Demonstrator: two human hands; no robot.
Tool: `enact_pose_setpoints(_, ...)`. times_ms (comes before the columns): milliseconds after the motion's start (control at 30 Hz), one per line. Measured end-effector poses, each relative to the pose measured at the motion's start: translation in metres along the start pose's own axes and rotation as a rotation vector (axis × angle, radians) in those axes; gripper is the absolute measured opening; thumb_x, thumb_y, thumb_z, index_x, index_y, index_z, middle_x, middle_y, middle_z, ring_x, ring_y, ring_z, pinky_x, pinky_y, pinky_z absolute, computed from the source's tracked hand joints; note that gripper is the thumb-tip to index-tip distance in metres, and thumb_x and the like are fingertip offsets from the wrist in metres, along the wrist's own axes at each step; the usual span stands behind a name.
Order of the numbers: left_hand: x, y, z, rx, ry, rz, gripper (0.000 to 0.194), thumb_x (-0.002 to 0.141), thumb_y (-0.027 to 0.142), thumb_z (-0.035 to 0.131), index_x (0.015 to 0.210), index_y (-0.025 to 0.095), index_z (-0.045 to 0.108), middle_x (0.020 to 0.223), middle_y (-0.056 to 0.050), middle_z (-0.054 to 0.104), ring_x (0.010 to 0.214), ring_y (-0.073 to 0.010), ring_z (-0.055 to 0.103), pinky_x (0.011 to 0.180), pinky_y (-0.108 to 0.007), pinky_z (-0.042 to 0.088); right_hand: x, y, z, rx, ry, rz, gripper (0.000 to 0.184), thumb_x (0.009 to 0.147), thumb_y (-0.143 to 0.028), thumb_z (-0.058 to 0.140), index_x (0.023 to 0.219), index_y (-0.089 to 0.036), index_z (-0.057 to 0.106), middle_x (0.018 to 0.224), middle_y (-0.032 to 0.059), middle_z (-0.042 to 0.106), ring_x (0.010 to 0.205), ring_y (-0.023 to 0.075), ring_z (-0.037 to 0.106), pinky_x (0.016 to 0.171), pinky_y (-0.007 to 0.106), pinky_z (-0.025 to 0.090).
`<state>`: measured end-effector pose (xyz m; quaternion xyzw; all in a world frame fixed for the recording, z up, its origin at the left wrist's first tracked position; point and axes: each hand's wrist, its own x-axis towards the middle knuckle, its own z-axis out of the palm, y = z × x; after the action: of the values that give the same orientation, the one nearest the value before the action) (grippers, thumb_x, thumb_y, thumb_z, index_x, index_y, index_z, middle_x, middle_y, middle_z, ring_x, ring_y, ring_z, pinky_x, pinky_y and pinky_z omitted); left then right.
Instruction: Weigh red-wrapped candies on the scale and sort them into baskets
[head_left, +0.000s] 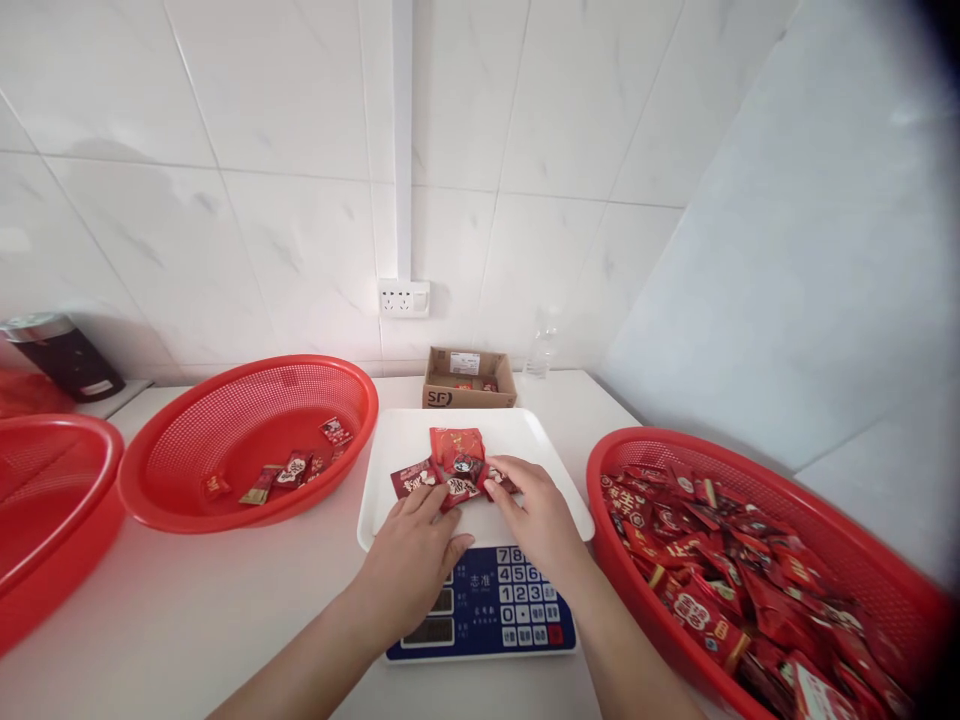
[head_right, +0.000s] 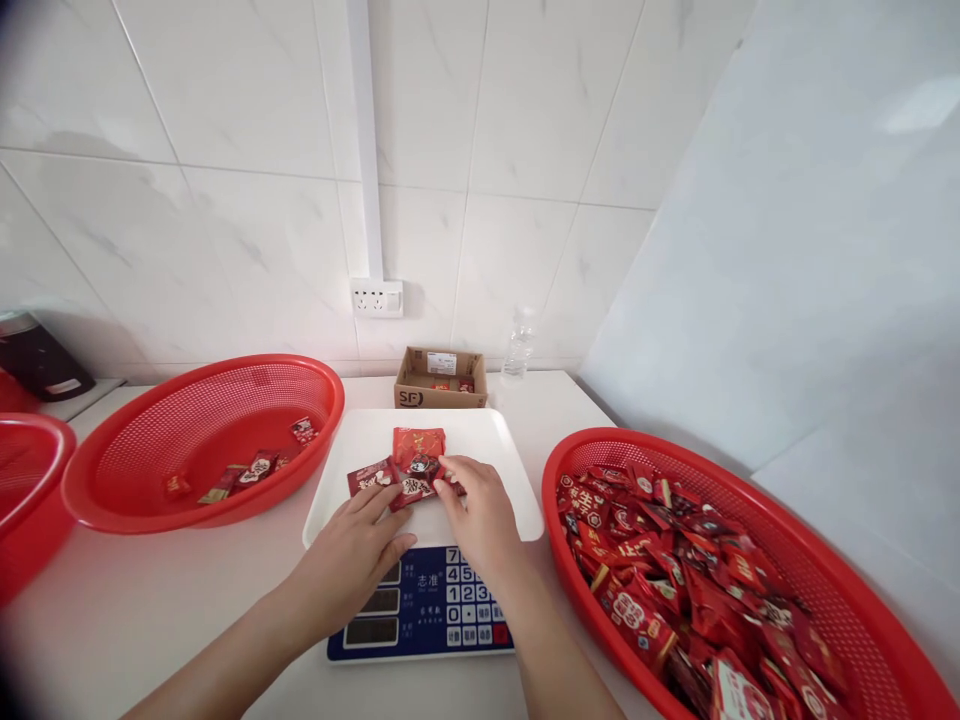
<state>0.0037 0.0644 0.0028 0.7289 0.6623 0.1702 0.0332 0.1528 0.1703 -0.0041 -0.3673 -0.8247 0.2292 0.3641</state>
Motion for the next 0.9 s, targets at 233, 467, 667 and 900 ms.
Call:
enact_pose_setpoints(233, -0.014, -0.004, -0.008, -0.113, 0.055, 0.011, 0.040, 0.095, 0.031, 0.034, 0.118, 0.014, 0.061, 0.127, -0.014, 0.060, 0.121, -0.0287, 0.052, 0.102, -0.049, 0.044, -0.012, 0.007, -0.011, -0.101, 0.013, -0.063, 0.028, 0.088, -0.026, 0.050, 0.111, -0.021, 0.066, 0.112, 0.0093, 0.068, 0.108, 0.0246, 0.059, 0.096, 0.046, 0.047)
enact_pose_setpoints(467, -0.047, -0.007, -0.028, -0.441, 0.113, -0.261, 0.037, 0.088, 0.044, 0.043, 0.110, 0.029, 0.068, 0.121, -0.005, 0.064, 0.112, -0.0257, 0.059, 0.097, -0.042, 0.049, -0.011, 0.001, 0.005, -0.270, -0.087, -0.093, 0.032, 0.086, -0.028, 0.056, 0.117, -0.024, 0.064, 0.124, 0.0079, 0.064, 0.123, 0.0327, 0.047, 0.098, 0.057, 0.040)
enact_pose_setpoints(667, -0.062, -0.016, -0.042, -0.932, 0.093, -0.540, 0.027, 0.073, 0.050, 0.064, 0.089, 0.030, 0.074, 0.115, -0.003, 0.067, 0.111, -0.0274, 0.059, 0.094, -0.035, 0.049, -0.012, -0.007, 0.002, -0.248, -0.137, -0.076, 0.021, 0.086, -0.025, 0.057, 0.103, -0.021, 0.068, 0.105, 0.0084, 0.071, 0.111, 0.0293, 0.056, 0.098, 0.055, 0.040)
enact_pose_setpoints(900, -0.073, -0.023, -0.036, -1.762, 0.076, -0.715, 0.017, 0.062, 0.031, 0.082, 0.070, 0.022, 0.070, 0.073, 0.001, 0.067, 0.067, -0.0112, 0.061, 0.068, -0.020, 0.052, -0.013, 0.006, -0.003, -0.292, -0.087, -0.059, 0.026, 0.085, -0.023, 0.056, 0.109, -0.022, 0.068, 0.121, 0.0081, 0.065, 0.116, 0.0295, 0.055, 0.099, 0.055, 0.040)
